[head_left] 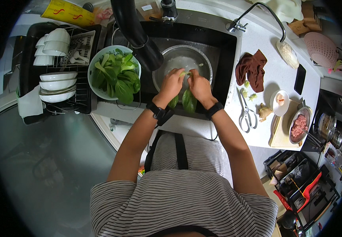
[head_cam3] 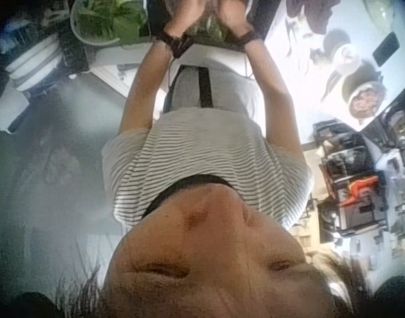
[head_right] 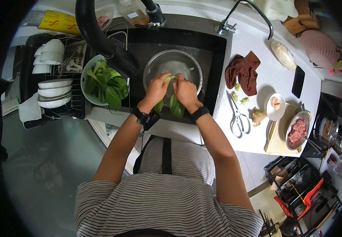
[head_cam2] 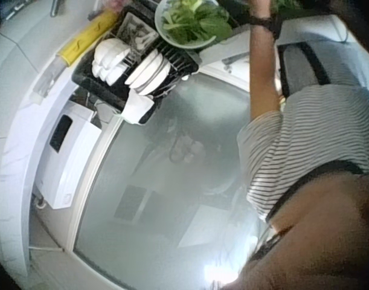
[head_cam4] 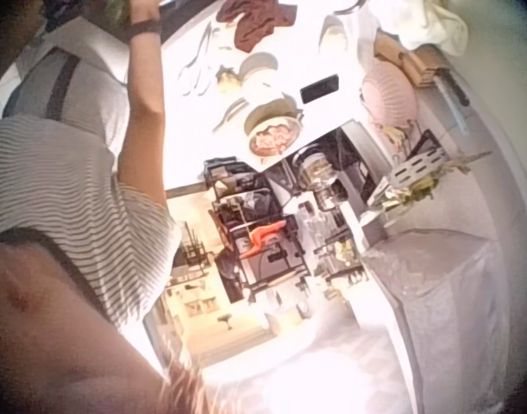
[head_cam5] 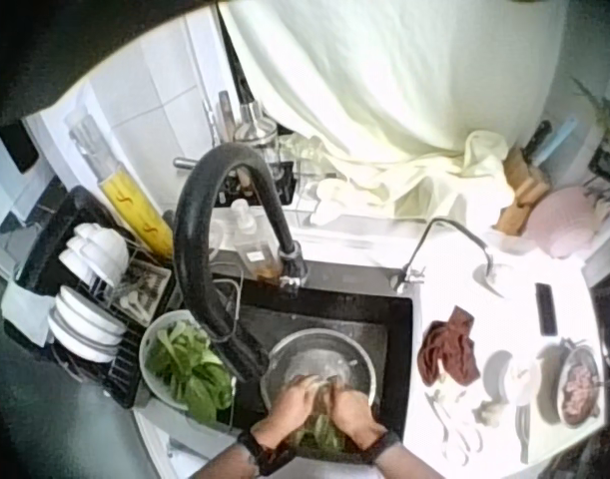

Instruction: The person washes leafy green vegetables in a sink, trims the stems with scissors, and places the cleaned leaves into a colander. They then open a package of enoki mushrooms, cut a portion with scissors, and add it to the colander with the greens.

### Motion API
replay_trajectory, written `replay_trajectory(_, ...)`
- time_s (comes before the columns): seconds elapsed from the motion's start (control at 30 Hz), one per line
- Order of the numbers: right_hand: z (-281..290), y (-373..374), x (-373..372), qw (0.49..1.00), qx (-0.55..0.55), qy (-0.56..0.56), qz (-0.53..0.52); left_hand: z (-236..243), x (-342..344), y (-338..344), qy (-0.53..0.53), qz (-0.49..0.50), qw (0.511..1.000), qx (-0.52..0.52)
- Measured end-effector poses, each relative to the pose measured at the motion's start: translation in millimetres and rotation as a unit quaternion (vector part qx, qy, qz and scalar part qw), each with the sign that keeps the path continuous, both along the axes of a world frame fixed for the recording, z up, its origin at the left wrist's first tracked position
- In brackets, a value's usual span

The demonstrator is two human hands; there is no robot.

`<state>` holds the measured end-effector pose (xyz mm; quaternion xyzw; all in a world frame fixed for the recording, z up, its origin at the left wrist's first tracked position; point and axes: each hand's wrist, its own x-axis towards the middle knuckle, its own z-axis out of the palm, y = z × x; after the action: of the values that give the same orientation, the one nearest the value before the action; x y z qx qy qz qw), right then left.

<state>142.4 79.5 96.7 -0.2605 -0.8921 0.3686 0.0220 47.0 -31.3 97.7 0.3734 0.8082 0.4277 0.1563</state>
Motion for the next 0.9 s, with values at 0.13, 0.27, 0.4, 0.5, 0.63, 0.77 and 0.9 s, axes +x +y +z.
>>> replay_trajectory(0.13,-14.4,17.8,-3.0,0.942,-0.309,0.050,-0.123,-1.1,-14.7,-9.6,-0.426,0.148,0.890,0.075)
replay_trajectory(0.27,-5.2,35.1,9.1,0.773,-0.598,0.129,-0.166,8.0,-25.0,-15.7,-0.501,0.140,0.845,0.126)
replay_trajectory(0.4,16.1,40.3,10.5,0.686,-0.680,0.226,-0.125,25.2,-19.5,-13.6,-0.552,0.136,0.813,0.127)
replay_trajectory(0.5,28.2,45.2,16.1,0.669,-0.684,0.262,-0.131,41.2,-20.5,-18.3,-0.585,0.107,0.792,0.140)
replay_trajectory(0.63,40.0,55.7,28.9,0.656,-0.675,0.319,-0.109,59.6,-30.8,-34.0,-0.581,0.078,0.795,0.156)
replay_trajectory(0.77,57.1,65.3,45.8,0.692,-0.628,0.346,-0.087,78.5,-44.7,-56.3,-0.525,0.132,0.807,0.237)
replay_trajectory(0.9,73.1,67.0,60.3,0.726,-0.592,0.339,-0.083,103.8,-68.4,-83.9,-0.461,0.185,0.830,0.256)
